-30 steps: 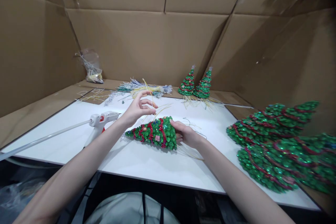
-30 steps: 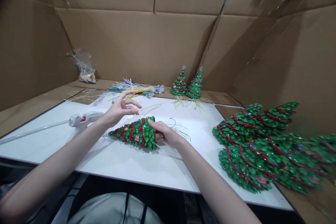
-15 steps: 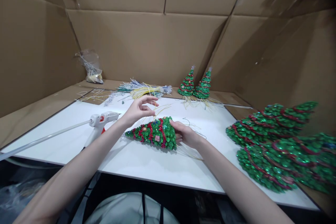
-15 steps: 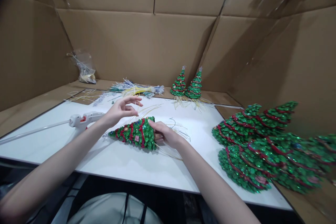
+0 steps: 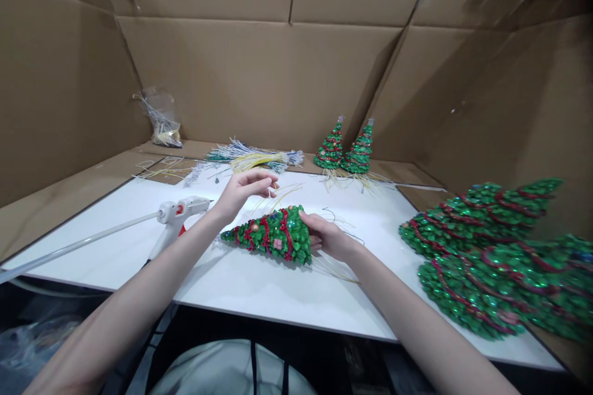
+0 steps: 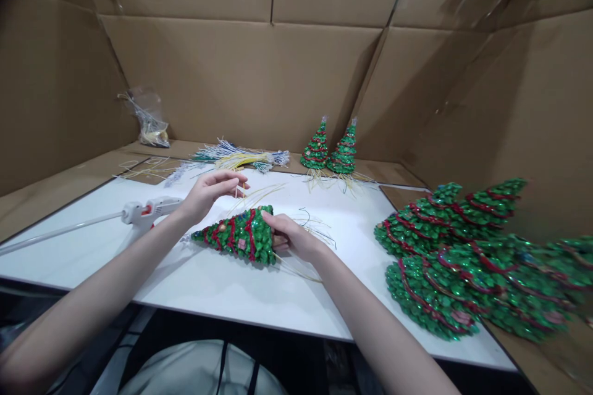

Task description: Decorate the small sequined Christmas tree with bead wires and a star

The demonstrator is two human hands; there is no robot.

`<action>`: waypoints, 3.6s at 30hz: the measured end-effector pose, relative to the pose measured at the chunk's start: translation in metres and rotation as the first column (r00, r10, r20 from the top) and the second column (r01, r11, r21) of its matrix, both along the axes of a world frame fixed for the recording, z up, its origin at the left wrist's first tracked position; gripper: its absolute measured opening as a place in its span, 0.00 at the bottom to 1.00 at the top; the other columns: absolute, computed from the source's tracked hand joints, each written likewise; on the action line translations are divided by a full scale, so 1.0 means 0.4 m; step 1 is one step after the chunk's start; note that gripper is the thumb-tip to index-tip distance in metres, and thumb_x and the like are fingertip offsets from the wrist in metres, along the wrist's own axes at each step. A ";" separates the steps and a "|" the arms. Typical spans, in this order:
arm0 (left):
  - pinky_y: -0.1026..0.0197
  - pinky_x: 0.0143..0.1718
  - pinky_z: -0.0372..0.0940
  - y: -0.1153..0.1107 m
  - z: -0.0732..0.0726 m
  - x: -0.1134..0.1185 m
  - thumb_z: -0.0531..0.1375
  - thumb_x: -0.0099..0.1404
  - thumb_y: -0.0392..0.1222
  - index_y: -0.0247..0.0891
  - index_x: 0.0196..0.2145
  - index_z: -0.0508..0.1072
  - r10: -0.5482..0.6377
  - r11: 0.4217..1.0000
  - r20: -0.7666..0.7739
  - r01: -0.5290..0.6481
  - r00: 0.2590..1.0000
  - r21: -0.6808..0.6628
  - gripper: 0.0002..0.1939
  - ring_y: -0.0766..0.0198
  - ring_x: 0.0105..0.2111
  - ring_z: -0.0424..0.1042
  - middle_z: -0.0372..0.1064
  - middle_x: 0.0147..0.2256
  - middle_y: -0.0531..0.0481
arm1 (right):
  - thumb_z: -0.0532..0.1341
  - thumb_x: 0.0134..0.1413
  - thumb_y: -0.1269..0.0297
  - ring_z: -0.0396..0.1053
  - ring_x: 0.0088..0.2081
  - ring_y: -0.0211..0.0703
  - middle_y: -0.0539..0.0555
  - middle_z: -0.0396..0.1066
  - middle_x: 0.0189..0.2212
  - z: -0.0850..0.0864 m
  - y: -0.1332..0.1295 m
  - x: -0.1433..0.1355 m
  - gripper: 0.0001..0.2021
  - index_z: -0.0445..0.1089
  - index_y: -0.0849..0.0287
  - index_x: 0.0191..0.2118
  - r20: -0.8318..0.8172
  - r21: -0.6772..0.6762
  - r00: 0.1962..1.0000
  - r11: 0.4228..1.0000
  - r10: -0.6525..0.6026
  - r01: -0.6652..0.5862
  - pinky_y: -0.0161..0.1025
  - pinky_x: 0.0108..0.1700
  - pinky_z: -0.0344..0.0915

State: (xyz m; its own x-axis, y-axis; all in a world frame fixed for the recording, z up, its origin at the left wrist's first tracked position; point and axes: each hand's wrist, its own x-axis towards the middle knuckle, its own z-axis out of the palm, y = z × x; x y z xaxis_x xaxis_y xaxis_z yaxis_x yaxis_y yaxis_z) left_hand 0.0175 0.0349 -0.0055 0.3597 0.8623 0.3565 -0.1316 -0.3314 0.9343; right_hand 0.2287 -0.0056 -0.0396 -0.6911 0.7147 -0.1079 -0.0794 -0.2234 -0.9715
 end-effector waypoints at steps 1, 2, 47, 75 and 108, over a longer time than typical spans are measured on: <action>0.61 0.38 0.67 0.000 0.000 0.001 0.62 0.60 0.44 0.34 0.36 0.75 0.010 1.000 0.007 -0.010 1.000 0.004 0.10 0.65 0.32 0.73 0.74 0.34 0.47 | 0.59 0.48 0.41 0.33 0.15 0.27 0.40 0.38 0.13 0.001 0.000 0.000 0.29 0.46 0.57 0.18 0.004 -0.001 1.000 1.000 -0.005 0.005 0.32 0.17 0.32; 0.61 0.38 0.67 -0.001 0.001 0.002 0.63 0.59 0.44 0.34 0.35 0.75 0.020 1.000 0.011 -0.020 1.000 0.008 0.10 0.65 0.32 0.73 0.74 0.34 0.48 | 0.59 0.48 0.41 0.33 0.15 0.27 0.40 0.38 0.13 0.002 0.000 0.000 0.29 0.46 0.57 0.18 0.008 0.000 1.000 1.000 -0.008 0.008 0.32 0.17 0.32; 0.65 0.23 0.67 -0.007 0.001 0.008 0.70 0.50 0.37 0.43 0.65 0.28 0.107 0.994 0.110 -0.105 0.988 -0.022 0.61 0.65 0.22 0.74 0.72 0.26 0.56 | 0.60 0.48 0.42 0.33 0.15 0.27 0.39 0.37 0.13 0.002 -0.001 -0.001 0.28 0.46 0.57 0.18 -0.005 -0.017 1.000 1.000 -0.013 0.013 0.31 0.17 0.32; 0.64 0.30 0.70 -0.029 0.014 0.011 0.69 0.51 0.38 0.33 0.31 0.74 -0.058 0.997 0.050 0.055 0.997 0.047 0.11 0.66 0.28 0.74 0.74 0.27 0.50 | 0.65 0.42 0.43 0.35 0.16 0.26 0.39 0.39 0.13 0.012 -0.005 -0.003 0.28 0.48 0.57 0.18 0.005 -0.012 0.993 0.993 -0.121 0.121 0.33 0.18 0.32; 0.65 0.30 0.61 -0.034 0.019 0.010 0.60 0.62 0.42 0.34 0.30 0.75 0.016 0.920 -0.374 0.133 0.927 0.368 0.08 0.65 0.32 0.67 0.69 0.31 0.48 | 0.66 0.42 0.45 0.36 0.14 0.26 0.39 0.38 0.11 0.009 0.005 -0.002 0.28 0.47 0.57 0.17 -0.031 -0.054 0.964 0.964 -0.263 0.261 0.31 0.16 0.33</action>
State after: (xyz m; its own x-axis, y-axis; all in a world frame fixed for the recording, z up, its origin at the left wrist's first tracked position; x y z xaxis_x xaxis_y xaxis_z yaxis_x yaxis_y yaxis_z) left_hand 0.0216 0.0212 0.0021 0.5727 0.6598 0.4865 0.1606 -0.6722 0.7227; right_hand 0.2278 -0.0036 -0.0359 -0.4848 0.8656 -0.1249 -0.1776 -0.2372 -0.9551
